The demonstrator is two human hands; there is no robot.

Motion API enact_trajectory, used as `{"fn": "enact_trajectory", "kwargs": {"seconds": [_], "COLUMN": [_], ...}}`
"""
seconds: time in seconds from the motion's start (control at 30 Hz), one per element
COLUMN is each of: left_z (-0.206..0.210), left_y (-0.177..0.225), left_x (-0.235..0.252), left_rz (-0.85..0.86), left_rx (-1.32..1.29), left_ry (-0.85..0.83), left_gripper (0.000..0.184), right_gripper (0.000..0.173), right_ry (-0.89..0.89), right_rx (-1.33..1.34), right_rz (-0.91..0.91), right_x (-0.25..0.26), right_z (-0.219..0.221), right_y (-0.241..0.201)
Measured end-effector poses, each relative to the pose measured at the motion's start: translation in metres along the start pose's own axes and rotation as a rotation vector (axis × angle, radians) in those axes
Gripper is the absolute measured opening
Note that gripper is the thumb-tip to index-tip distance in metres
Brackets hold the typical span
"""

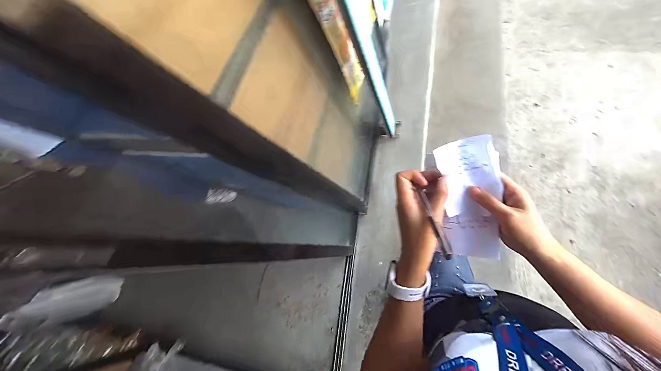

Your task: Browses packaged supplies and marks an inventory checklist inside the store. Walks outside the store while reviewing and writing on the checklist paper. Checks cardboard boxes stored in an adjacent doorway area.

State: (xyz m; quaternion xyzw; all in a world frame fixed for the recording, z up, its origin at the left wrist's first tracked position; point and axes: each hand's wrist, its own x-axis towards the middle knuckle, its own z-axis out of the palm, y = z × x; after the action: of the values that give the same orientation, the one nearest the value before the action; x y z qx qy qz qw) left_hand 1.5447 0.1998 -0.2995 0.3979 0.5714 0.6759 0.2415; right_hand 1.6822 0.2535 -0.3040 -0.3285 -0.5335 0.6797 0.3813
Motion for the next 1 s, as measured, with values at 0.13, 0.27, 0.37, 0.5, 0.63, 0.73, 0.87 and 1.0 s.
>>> {"fn": "enact_trajectory", "kwargs": {"seconds": [0.13,0.27,0.37,0.5,0.63,0.73,0.87,1.0], "left_z": [0.017,0.044,0.064,0.081,0.103,0.134,0.189,0.236], "left_y": [-0.007,-0.02,-0.035,-0.048,-0.054,-0.053,-0.08,-0.105], "left_x": [0.042,0.098,0.148,0.227,0.312,0.35,0.403,0.459], "left_rz": [-0.087,-0.039,0.007,0.139,0.368,0.423,0.45,0.352], "left_rx": [-0.05,-0.069,-0.076,-0.048,-0.135,-0.242,-0.316,-0.373], "left_ry": [-0.128,-0.21,-0.279,-0.368,-0.351,-0.59,-0.767,-0.813], "left_gripper": [0.022,0.024,0.024,0.022,0.026,0.046,0.047,0.022], "right_gripper": [0.021,0.027,0.032,0.024,0.023,0.023,0.024,0.027], "right_ry": [0.076,0.12,0.176,0.284,0.351,0.395,0.392,0.411], "right_rx": [0.085,0.312,0.362,0.279,0.169,0.153,0.174,0.203], "right_rz": [0.014,-0.023,-0.066,-0.103,-0.175,-0.205,-0.261,-0.266], "right_x": [0.03,0.077,0.127,0.2,0.258,0.292,0.342,0.399], "right_z": [-0.021,-0.032,-0.036,-0.037,-0.054,-0.064,-0.084,-0.118], "right_y": [-0.009,-0.016,-0.016,-0.023,-0.039,-0.045,-0.052,-0.063]}}
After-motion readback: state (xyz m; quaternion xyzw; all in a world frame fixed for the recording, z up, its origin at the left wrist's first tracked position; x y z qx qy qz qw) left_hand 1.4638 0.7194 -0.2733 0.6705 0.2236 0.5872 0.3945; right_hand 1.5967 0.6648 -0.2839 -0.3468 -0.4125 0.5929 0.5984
